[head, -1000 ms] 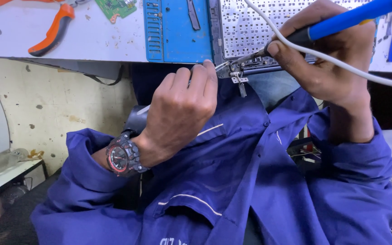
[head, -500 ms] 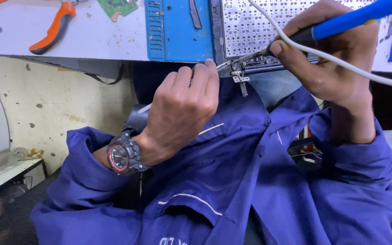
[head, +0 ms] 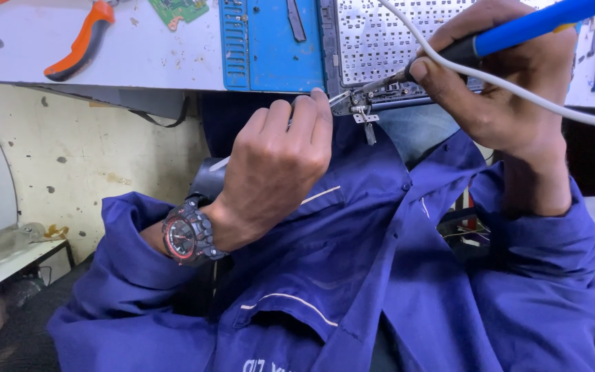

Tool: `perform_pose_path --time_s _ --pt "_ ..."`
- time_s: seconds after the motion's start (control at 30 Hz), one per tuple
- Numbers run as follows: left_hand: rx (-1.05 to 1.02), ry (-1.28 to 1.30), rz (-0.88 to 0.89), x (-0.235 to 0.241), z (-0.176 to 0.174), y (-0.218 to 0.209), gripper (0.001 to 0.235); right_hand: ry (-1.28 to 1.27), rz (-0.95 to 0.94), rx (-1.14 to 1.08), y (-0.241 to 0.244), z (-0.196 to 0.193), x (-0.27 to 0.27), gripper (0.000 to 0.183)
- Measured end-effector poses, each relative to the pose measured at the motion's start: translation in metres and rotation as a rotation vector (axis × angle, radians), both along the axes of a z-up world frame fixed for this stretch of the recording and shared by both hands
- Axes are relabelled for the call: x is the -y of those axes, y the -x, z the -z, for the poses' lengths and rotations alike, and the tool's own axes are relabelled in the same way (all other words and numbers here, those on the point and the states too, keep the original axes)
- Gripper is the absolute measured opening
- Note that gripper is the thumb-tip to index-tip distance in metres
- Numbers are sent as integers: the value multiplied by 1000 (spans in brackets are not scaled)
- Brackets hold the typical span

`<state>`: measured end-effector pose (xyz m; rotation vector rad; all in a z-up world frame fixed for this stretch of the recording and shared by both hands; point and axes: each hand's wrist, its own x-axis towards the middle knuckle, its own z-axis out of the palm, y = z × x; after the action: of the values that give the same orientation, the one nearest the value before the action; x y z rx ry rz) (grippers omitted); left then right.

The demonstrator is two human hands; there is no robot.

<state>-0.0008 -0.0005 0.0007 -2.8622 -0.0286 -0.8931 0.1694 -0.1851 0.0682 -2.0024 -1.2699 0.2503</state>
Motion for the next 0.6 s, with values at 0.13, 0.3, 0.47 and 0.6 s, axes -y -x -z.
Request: perform_pose_path --time_s 0.13,0.3,0.47,0.6 --pt "0 13 4 0 0 0 6 -1 1 15 -1 0 1 17" --pt "-3 8 3 0 2 0 7 -5 7 -19 0 0 -1 17" --pt "0 2 -5 1 0 0 5 -1 8 10 -2 1 1 18" --pt "0 9 2 1 1 0 6 -12 37 -30 0 4 2 16"
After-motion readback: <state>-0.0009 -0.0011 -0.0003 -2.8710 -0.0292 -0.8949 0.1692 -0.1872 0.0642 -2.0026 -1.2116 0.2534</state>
